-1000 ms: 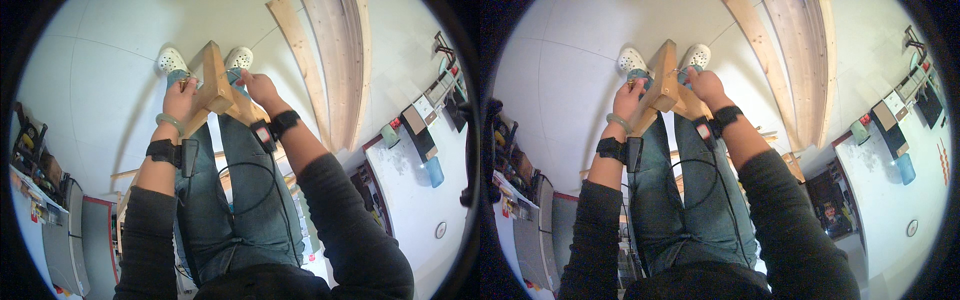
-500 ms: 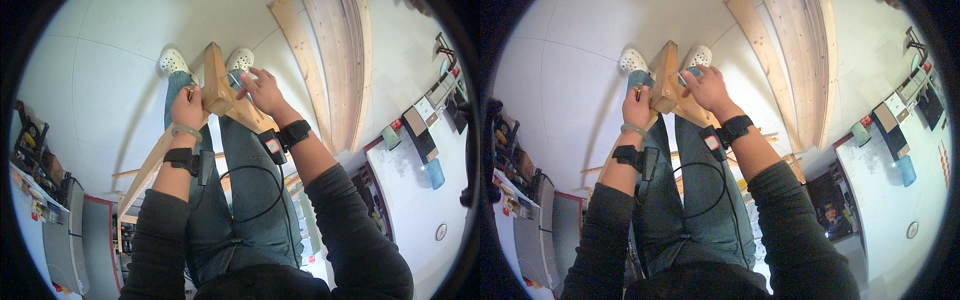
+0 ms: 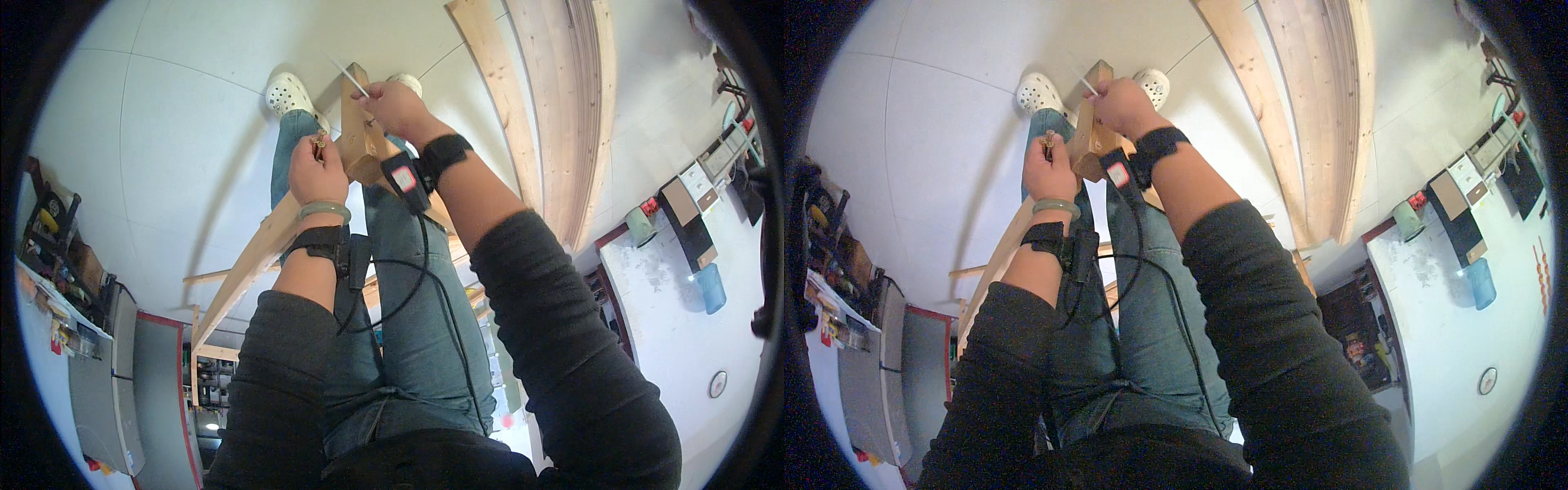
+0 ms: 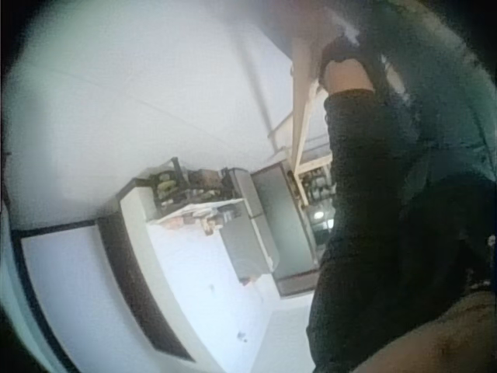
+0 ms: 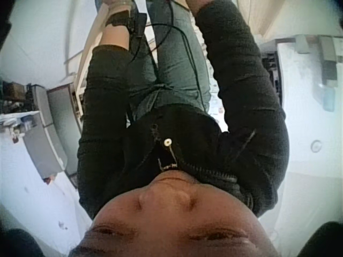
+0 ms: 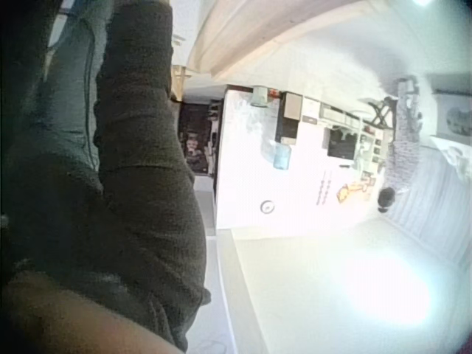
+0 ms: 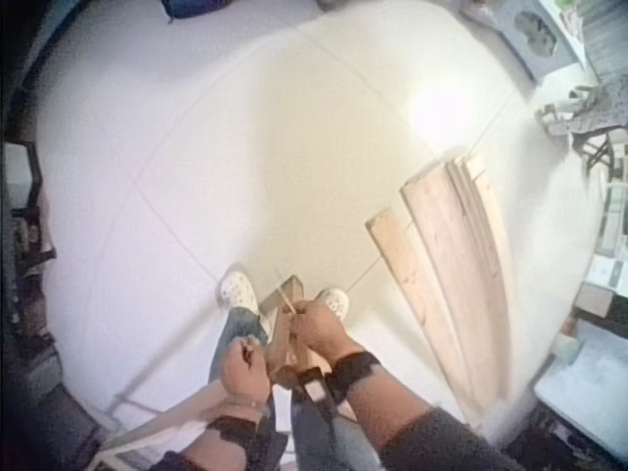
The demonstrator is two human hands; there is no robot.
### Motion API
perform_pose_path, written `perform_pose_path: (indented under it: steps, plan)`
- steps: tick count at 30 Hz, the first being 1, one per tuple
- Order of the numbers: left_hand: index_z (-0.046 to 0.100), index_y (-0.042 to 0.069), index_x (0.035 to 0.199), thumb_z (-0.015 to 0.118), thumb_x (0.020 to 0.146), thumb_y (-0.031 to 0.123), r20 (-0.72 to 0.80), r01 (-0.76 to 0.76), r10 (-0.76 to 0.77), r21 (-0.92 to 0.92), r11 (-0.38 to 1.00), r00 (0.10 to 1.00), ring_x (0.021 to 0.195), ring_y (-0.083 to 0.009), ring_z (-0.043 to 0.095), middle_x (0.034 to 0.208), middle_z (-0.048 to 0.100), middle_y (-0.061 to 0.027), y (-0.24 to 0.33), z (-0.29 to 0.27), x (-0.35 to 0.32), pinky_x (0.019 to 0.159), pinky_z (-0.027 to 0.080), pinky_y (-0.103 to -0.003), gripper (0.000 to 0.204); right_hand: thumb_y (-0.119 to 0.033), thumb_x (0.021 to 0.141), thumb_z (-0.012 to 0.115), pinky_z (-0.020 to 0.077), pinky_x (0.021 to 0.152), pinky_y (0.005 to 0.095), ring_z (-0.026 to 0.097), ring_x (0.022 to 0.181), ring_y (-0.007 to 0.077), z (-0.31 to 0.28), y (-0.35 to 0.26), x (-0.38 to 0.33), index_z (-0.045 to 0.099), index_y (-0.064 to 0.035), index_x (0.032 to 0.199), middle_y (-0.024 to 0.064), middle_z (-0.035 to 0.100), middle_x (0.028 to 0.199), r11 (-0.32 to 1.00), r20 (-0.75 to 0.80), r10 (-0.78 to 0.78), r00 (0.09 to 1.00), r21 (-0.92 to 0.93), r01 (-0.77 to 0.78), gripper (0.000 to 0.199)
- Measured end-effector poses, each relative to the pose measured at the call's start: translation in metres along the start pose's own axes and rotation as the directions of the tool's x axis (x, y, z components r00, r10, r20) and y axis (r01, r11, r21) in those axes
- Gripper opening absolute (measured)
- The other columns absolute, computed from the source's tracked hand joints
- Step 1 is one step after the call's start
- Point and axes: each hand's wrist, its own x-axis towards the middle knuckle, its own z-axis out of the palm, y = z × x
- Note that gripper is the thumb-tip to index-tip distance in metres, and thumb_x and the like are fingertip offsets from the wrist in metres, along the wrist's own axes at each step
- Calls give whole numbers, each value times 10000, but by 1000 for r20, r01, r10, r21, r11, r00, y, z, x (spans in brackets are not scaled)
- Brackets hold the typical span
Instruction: The person assembles a wooden chair frame by hand-tightening screws with an Allen key. They work on multiple joints, repositioning the frame and using both hands to align and secure the pieces.
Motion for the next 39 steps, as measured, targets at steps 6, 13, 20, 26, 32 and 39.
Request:
perform_pose_path:
  steps: [6,13,20,26,32,39]
  plan:
    - [579,28,823,542,834,212,37,28,-28,15,1000,999,758,-327,582,812,603,-145,3,-2,1,669,455,-394,188,-85,798,511,454,661,289,564,724,169,-27,-6,-56,655,-113,1013,101,614,837,967,-39,-254,967,-38,252,260]
    - [576,35,813,539,831,210,48,46,-46,9,999,998,755,-340,581,802,601,-151,3,-2,2,669,454,-403,180,-170,769,552,488,686,324,629,776,217,-33,-18,-58,654,-35,911,108,645,794,938,144,197,970,261,-229,221]
    - [572,29,817,538,827,199,21,4,-5,37,999,1000,762,-332,582,810,596,-147,5,-2,0,668,456,-398,174,-204,728,614,480,630,341,617,707,245,-39,5,-69,660,-51,843,129,639,742,914,124,92,988,-403,-34,197]
    - [567,36,831,536,829,200,20,-8,8,18,1000,1000,764,-326,577,814,592,-136,3,-2,0,669,454,-400,167,-204,718,597,489,704,380,614,799,309,-20,31,-18,679,-103,838,128,648,836,828,20,76,997,-558,-52,177]
    - [572,38,829,537,835,224,-2,-17,17,20,1000,1000,748,-328,574,793,592,-139,2,-2,-1,660,449,-400,190,-212,744,548,496,639,377,632,737,285,0,39,25,667,-42,769,133,651,792,846,-10,164,986,-514,-145,209]
    - [574,24,804,537,851,260,-34,-54,54,1,999,998,701,-343,566,758,593,-160,0,0,1,633,441,-400,244,-314,769,526,486,687,356,640,747,256,-24,30,9,644,8,914,147,656,843,805,207,458,865,-511,-303,372]
